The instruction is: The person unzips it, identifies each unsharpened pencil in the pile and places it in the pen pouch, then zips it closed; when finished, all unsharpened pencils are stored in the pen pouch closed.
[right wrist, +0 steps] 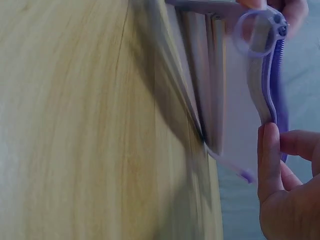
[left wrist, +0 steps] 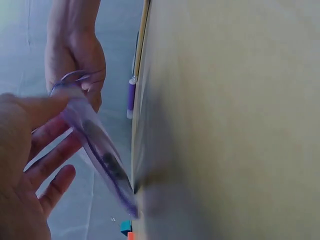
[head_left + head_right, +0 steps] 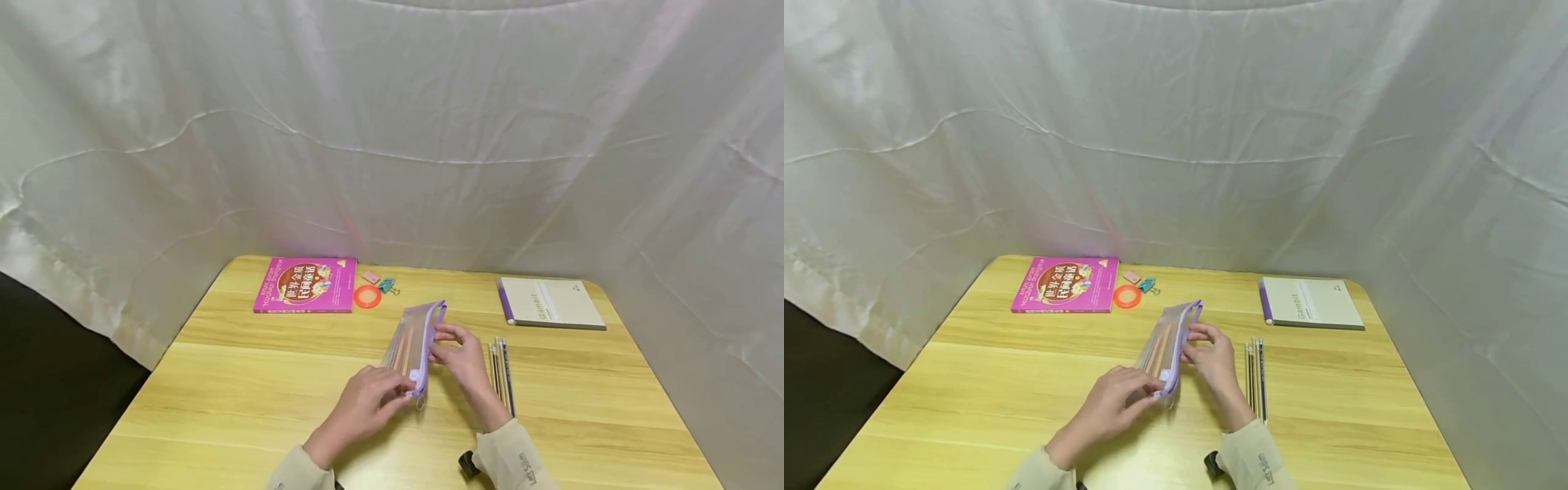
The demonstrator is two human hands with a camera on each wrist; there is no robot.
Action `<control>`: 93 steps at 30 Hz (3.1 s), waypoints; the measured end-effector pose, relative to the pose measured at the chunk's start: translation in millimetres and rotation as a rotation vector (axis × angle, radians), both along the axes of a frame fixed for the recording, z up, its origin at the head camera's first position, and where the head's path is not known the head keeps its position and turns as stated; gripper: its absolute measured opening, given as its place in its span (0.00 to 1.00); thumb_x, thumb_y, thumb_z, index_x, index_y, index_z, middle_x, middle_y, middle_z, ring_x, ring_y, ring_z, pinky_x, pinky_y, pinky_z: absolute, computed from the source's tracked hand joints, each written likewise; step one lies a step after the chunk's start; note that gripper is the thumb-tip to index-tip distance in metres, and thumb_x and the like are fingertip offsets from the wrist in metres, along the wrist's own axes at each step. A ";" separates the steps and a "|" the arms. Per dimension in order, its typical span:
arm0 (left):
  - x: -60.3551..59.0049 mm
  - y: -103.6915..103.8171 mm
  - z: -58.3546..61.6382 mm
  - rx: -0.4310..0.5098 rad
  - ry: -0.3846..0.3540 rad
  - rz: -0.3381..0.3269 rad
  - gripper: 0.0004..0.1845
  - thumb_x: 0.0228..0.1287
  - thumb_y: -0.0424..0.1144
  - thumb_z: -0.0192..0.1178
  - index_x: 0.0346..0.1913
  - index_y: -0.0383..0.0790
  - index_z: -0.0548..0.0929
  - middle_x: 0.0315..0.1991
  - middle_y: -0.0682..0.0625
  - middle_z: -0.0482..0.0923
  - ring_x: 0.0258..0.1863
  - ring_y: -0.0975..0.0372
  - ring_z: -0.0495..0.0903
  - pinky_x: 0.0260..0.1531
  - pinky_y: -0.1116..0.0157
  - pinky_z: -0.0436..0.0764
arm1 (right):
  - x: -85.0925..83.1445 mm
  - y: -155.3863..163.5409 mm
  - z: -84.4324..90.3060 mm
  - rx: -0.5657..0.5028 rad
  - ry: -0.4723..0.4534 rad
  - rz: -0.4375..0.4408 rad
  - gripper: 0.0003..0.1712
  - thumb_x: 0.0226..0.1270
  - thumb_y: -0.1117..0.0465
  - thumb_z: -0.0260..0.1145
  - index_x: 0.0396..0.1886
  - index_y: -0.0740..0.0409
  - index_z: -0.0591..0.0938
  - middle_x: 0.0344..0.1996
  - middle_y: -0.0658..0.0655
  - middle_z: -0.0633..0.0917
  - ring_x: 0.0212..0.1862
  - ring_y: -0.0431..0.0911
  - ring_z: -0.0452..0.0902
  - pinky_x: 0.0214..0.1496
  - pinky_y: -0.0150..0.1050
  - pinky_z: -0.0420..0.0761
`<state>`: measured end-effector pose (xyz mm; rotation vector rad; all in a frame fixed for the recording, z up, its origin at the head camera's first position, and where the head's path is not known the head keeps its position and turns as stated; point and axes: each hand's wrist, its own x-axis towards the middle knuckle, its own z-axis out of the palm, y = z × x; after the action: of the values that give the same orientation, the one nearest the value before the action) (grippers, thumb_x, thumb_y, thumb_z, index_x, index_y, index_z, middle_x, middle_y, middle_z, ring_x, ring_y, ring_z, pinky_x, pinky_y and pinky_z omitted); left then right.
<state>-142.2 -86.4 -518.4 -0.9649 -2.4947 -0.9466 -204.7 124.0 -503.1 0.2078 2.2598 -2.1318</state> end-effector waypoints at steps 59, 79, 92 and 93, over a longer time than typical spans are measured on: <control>-13.1 0.0 -5.9 0.221 -0.294 0.093 0.04 0.72 0.40 0.65 0.44 0.48 0.88 0.34 0.56 0.86 0.29 0.73 0.75 0.32 0.72 0.79 | 37.2 8.0 9.9 0.097 0.041 0.425 0.15 0.66 0.70 0.71 0.49 0.74 0.80 0.33 0.61 0.84 0.32 0.47 0.83 0.36 0.40 0.89; -11.8 -0.6 -6.6 0.134 -0.203 0.120 0.03 0.70 0.40 0.67 0.43 0.51 0.88 0.32 0.63 0.81 0.27 0.75 0.71 0.30 0.74 0.75 | 33.0 11.2 5.7 0.156 0.018 0.408 0.12 0.64 0.71 0.71 0.45 0.70 0.82 0.34 0.64 0.87 0.32 0.51 0.86 0.36 0.40 0.89; -10.4 -3.8 -2.2 0.067 -0.126 0.129 0.02 0.70 0.41 0.67 0.42 0.53 0.88 0.32 0.63 0.82 0.27 0.75 0.71 0.29 0.74 0.73 | 24.9 18.7 -0.3 0.251 -0.037 0.382 0.08 0.62 0.72 0.72 0.39 0.69 0.82 0.30 0.59 0.86 0.31 0.50 0.86 0.36 0.44 0.89; -10.3 -4.4 -2.3 0.071 -0.130 0.131 0.02 0.70 0.41 0.67 0.42 0.53 0.88 0.32 0.63 0.82 0.27 0.75 0.71 0.29 0.74 0.74 | 24.3 19.2 -1.1 0.260 -0.033 0.370 0.07 0.62 0.72 0.72 0.38 0.68 0.83 0.30 0.59 0.86 0.30 0.49 0.86 0.36 0.44 0.89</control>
<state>-152.5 -90.9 -520.7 -0.7303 -2.5743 -1.0796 -180.4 143.2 -504.2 -0.1584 2.3289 -1.6443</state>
